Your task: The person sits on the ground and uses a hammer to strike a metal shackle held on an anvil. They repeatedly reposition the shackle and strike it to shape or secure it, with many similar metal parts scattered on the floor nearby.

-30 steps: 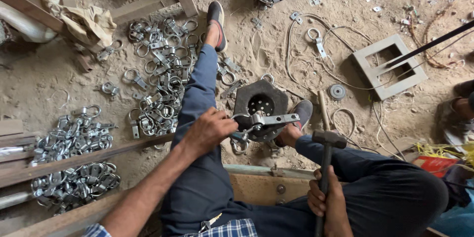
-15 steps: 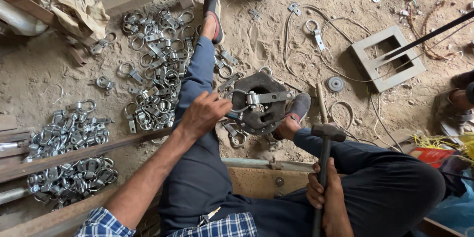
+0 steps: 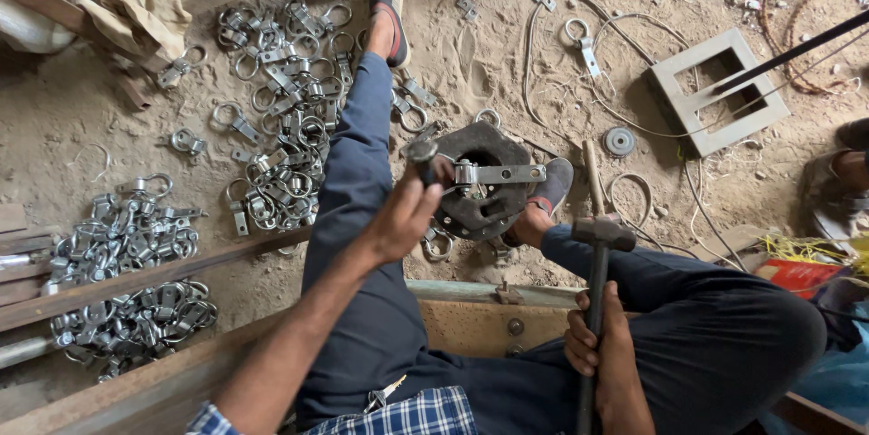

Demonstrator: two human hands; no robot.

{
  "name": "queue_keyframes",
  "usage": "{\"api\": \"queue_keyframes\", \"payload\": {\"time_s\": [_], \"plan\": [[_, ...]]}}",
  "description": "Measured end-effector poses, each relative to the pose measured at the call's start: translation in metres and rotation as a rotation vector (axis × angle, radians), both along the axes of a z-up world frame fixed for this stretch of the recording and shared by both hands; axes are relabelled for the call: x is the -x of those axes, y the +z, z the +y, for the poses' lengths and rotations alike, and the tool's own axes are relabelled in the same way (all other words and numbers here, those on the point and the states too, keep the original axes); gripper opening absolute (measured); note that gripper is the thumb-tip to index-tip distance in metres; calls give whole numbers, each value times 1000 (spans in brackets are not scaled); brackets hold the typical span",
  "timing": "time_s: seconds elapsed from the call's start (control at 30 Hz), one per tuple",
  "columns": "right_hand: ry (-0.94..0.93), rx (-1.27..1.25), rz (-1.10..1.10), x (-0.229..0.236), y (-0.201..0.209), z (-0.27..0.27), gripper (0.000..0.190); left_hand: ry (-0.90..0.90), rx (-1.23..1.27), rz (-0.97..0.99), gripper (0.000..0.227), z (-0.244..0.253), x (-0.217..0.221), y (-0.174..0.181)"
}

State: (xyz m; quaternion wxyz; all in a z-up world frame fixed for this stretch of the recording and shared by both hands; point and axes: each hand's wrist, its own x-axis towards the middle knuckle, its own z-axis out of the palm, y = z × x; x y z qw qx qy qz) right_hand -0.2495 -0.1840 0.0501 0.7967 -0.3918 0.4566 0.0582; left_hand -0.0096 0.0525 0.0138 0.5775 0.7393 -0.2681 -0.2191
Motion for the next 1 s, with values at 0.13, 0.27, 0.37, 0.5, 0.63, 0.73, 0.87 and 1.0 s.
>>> {"api": "queue_keyframes", "payload": {"time_s": [0.13, 0.27, 0.37, 0.5, 0.63, 0.73, 0.87, 1.0], "plan": [[-18, -27, -21, 5, -7, -3, 55, 140, 125, -2, 20, -53, 12, 7], [-26, -83, -74, 8, -19, -7, 56, 255, 161, -47, 20, -87, 16, 12], [-24, -93, -106, 9, -23, -9, 56, 300, 160, -109, 20, -100, 17, 9], [-32, -96, -44, 6, -17, -7, 55, 296, 158, -154, 17, -104, 15, 7], [-27, -60, -4, 3, -5, -5, 54, 245, 91, -166, 16, -100, 14, 7], [-2, 4, 50, 1, -2, -2, 57, 216, 35, -226, 17, -102, 12, 0], [6, -3, 34, 3, -4, -3, 61, 133, -23, -311, 22, -108, 4, -7], [2, -14, 6, 3, -8, -2, 65, 58, 23, -453, 33, -109, -1, -3]]}}
